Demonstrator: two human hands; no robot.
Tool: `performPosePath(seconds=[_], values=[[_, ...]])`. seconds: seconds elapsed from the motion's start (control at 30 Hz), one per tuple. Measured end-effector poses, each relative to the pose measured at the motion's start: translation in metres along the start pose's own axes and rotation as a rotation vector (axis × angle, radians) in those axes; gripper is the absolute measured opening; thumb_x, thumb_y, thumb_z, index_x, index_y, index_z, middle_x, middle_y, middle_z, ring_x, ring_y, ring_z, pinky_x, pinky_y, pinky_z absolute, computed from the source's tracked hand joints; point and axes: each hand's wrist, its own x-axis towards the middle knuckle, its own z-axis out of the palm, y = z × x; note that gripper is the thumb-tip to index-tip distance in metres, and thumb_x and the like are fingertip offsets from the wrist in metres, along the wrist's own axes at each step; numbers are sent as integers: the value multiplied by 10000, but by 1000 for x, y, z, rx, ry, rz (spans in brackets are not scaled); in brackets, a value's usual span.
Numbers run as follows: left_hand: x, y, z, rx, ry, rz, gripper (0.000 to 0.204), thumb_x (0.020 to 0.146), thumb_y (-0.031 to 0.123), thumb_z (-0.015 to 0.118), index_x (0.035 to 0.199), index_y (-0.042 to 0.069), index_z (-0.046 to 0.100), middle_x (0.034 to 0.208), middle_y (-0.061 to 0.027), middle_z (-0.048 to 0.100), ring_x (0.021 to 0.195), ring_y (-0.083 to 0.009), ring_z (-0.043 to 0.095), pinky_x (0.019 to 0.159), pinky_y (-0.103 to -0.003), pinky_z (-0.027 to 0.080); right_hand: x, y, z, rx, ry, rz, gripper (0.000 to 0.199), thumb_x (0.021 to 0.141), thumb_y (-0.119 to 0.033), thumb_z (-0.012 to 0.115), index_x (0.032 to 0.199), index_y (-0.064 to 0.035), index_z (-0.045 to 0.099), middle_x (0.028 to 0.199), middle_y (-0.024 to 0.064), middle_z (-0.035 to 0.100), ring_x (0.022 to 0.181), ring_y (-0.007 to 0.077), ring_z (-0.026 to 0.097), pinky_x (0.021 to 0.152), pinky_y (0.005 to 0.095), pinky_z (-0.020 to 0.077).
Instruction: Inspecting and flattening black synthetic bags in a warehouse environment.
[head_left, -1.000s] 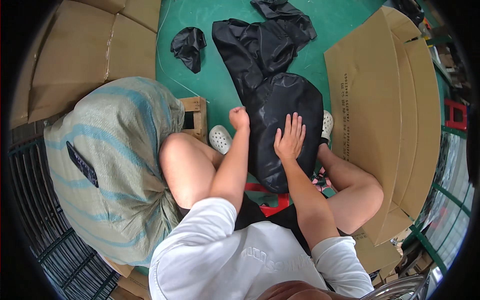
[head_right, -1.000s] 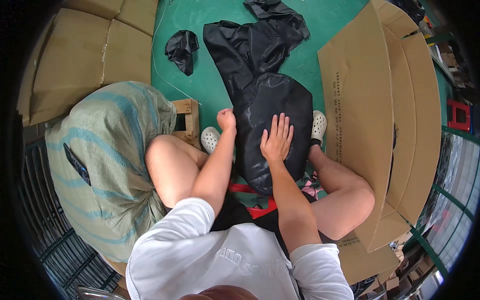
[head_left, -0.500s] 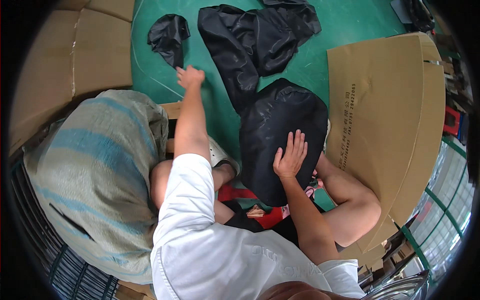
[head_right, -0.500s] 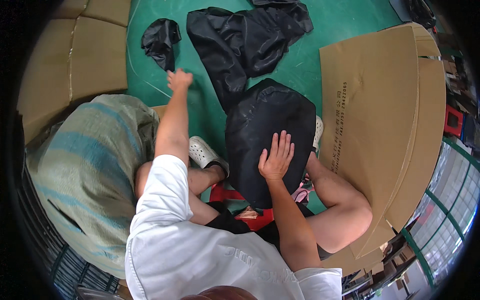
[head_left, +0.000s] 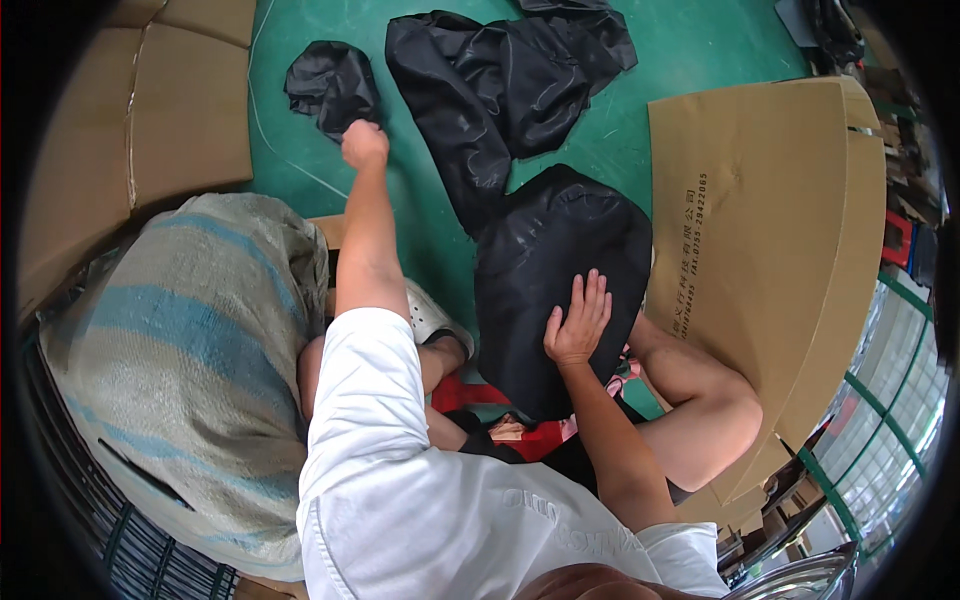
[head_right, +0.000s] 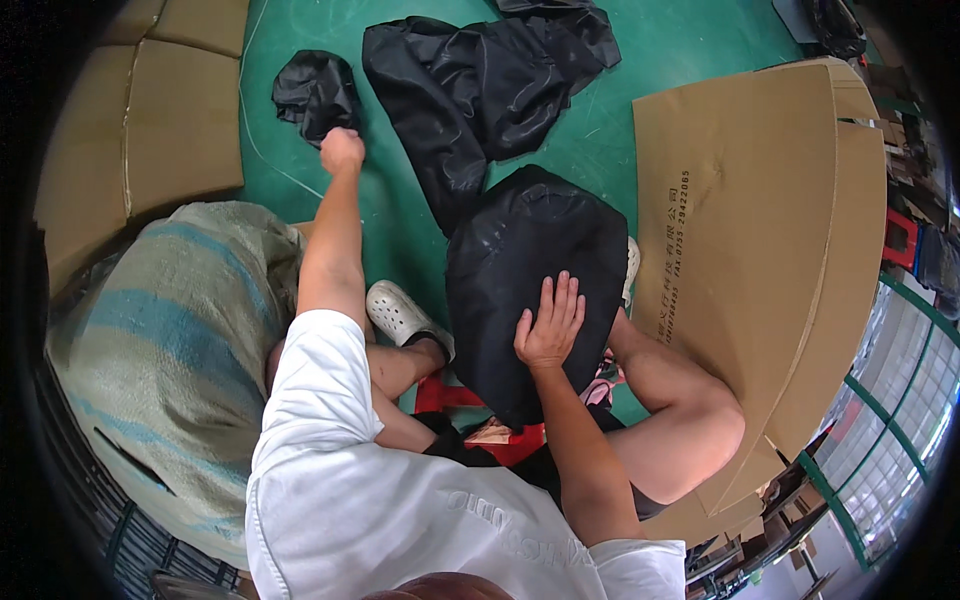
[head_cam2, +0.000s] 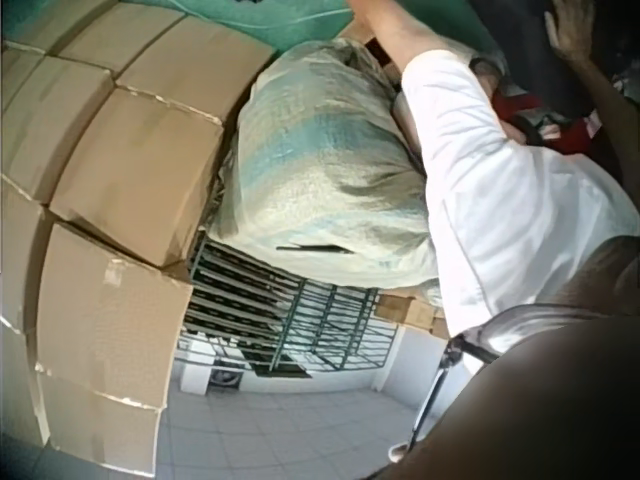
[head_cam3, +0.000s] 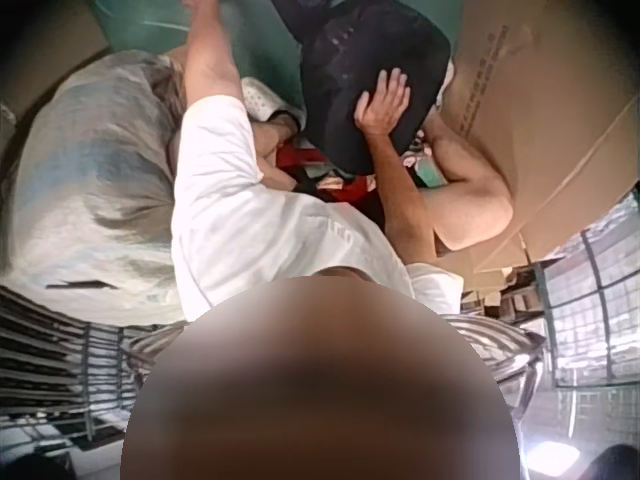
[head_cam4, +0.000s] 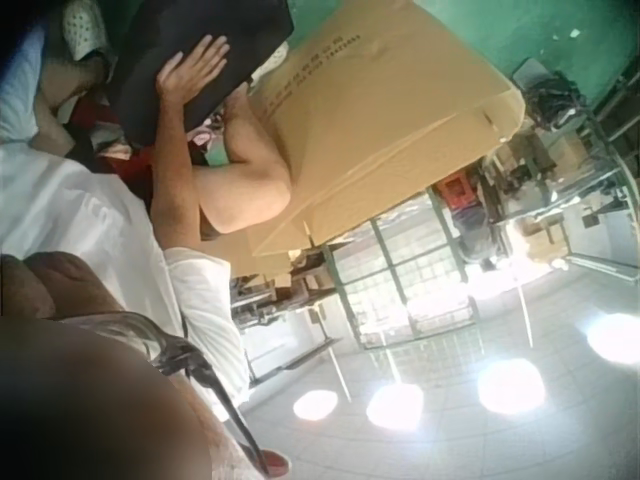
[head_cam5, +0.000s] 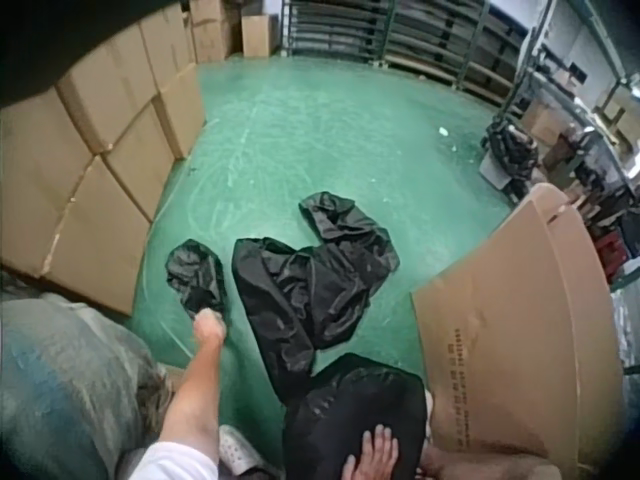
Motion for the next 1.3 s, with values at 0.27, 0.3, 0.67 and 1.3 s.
performPosePath(seconds=[0.27, 0.3, 0.67, 1.3], values=[[-38, 63, -90, -312, 148, 139, 377, 842, 157, 563, 1134, 4, 380, 1105, -263, 630, 1055, -429, 607, 917, -494, 467, -2, 0, -4, 1, 47, -5, 657, 842, -256, 547, 1439, -41, 375, 1549, 170, 275, 1444, 342, 228, 1168, 489, 159], [-48, 71, -100, -364, 182, 166, 348, 846, 153, 549, 1116, 0, 390, 1083, -262, 633, 1045, -431, 608, 917, -495, 460, -5, 4, -6, -23, 38, 6, 650, 848, -248, 538, 1440, -36, 370, 1550, 165, 274, 1446, 335, 224, 1170, 484, 156], [-231, 33, -255, -1739, -488, 441, 114, 885, 60, 603, 980, 83, 544, 887, -9, 573, 844, -155, 613, 715, -293, 506, -5, 5, -18, 123, 13, 17, 633, 842, -287, 608, 1394, -52, 406, 1508, 169, 317, 1415, 337, 263, 1149, 488, 194], [-381, 82, -261, -1629, -1344, 629, 155, 860, 67, 629, 1009, 83, 589, 861, 34, 581, 731, -53, 583, 635, -218, 476, 78, -72, -243, 855, -87, -405, 279, 788, 5, 469, 1041, 22, 587, 915, 267, 645, 964, 446, 620, 817, 413, 490]])
